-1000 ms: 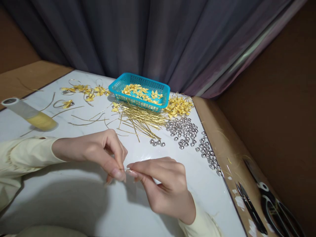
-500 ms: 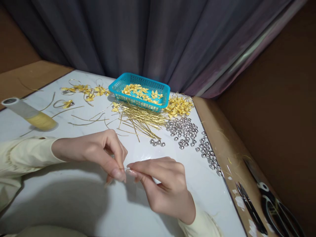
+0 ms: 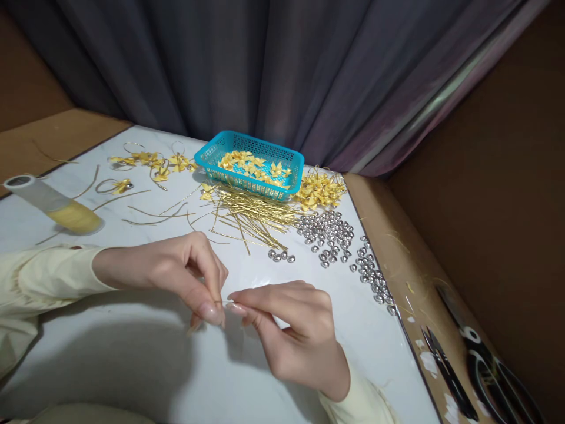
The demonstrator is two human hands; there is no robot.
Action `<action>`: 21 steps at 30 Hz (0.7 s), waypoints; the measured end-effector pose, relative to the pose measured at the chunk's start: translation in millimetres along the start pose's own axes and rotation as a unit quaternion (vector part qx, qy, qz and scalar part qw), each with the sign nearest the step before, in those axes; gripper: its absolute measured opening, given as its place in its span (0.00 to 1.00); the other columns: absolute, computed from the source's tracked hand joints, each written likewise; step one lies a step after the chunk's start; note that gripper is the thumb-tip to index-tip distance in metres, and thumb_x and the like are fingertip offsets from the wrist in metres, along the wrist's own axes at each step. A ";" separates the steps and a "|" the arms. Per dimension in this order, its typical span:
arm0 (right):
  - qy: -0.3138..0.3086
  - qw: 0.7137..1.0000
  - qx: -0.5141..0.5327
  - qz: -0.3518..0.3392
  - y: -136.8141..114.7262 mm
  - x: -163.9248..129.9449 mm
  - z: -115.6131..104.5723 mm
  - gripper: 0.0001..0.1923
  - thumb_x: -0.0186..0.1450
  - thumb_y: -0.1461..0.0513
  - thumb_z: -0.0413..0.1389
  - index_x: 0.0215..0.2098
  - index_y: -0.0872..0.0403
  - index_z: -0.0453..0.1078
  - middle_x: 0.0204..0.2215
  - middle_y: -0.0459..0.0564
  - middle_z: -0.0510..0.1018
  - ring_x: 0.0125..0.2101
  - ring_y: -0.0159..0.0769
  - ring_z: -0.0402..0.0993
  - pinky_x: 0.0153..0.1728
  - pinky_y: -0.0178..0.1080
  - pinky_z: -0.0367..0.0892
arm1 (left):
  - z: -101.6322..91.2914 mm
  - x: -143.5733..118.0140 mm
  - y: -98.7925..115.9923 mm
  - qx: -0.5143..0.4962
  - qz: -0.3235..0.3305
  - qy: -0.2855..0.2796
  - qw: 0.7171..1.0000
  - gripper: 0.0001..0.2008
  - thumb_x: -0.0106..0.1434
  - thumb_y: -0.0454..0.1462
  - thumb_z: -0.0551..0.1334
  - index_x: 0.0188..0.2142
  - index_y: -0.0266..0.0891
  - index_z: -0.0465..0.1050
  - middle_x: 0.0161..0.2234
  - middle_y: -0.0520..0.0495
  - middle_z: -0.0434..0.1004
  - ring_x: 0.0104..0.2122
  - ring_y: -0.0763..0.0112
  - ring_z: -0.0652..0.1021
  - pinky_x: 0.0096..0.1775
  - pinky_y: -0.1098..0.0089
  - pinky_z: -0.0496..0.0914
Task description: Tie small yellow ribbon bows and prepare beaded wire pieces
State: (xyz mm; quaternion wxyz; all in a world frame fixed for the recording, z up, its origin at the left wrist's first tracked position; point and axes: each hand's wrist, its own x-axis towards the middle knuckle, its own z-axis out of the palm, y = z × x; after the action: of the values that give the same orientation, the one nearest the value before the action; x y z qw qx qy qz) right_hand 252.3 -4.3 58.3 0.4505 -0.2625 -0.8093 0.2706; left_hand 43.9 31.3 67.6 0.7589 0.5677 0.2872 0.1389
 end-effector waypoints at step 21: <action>0.002 1.000 0.001 -0.001 1.4 -0.4 0.0 0.12 0.56 0.75 0.58 0.33 0.56 0.77 0.22 0.48 0.82 0.18 0.30 0.77 0.21 0.29 0.72 | 0.6 0.0 -0.8 -0.011 0.010 -0.002 1.000 0.03 0.53 0.35 0.69 0.28 0.38 0.82 0.22 0.48 0.77 0.23 0.74 0.74 0.25 0.76 0.67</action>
State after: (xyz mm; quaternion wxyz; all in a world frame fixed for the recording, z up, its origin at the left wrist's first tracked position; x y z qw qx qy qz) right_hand 252.8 -3.6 57.1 0.4524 -0.2612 -0.8087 0.2703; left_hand 44.1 30.6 67.0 0.7641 0.5625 0.2788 0.1483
